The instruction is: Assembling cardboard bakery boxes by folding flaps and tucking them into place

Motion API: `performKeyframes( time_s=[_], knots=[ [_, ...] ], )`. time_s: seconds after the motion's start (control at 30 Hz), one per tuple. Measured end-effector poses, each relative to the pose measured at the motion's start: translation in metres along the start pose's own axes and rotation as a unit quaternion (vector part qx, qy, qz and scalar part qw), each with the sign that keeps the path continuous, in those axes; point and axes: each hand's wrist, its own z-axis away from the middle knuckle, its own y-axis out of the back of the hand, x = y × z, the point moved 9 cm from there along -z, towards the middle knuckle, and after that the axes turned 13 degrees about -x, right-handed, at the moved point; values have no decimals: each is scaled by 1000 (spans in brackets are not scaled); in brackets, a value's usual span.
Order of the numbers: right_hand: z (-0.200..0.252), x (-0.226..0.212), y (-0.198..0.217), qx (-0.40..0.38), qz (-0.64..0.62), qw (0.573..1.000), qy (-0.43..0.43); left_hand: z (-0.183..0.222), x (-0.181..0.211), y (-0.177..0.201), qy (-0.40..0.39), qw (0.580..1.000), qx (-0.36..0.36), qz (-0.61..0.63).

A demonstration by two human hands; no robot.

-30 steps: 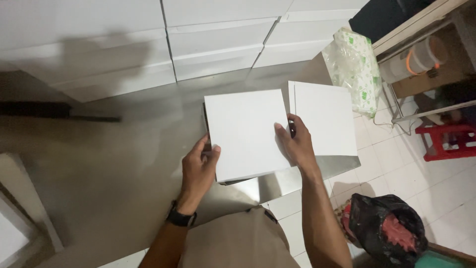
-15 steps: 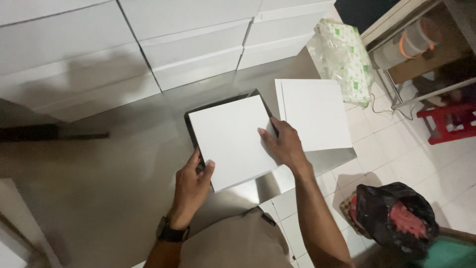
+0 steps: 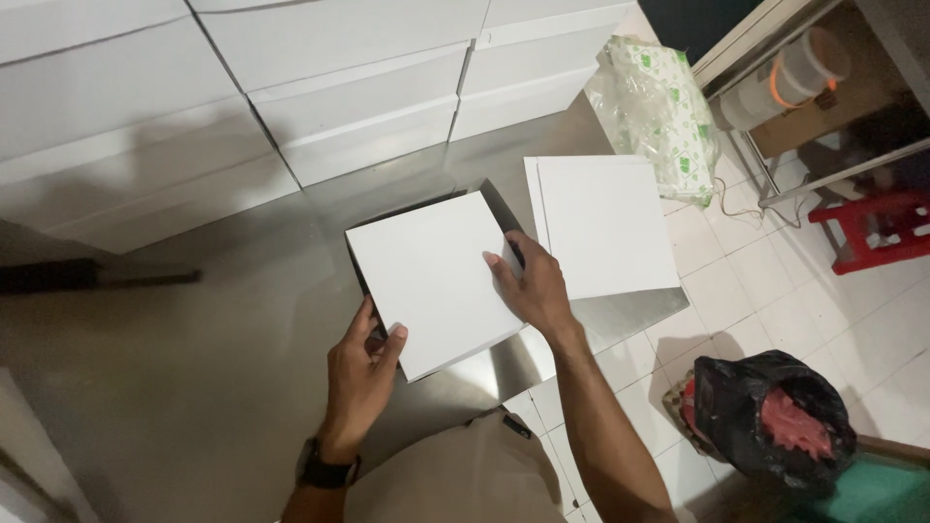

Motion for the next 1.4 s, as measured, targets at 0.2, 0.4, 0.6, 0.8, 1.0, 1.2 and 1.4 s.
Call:
performKeyframes(
  time_s=[0.2, 0.4, 0.6, 0.8, 1.0, 1.2, 1.4],
  knots=[
    [4, -8, 4, 2, -18, 1000, 5, 1, 6, 1, 2, 1000, 5, 3],
    [1, 0, 1, 12, -22, 999, 19, -1, -9, 0, 18, 1000, 9, 8],
    [0, 3, -1, 8, -12, 1000, 12, 3, 3, -1, -28, 997, 5, 73],
    [1, 5, -1, 11, -16, 1000, -1, 2, 0, -2, -31, 997, 10, 67],
    [7, -6, 3, 40, -19, 997, 58, 13, 20, 0, -29, 994, -5, 108],
    [8, -5, 6, 41, -34, 997, 54, 12, 17, -1, -40, 995, -15, 91],
    [2, 7, 20, 59, -92, 990, 86, 14, 29, -8, -64, 991, -35, 110]
  ],
)
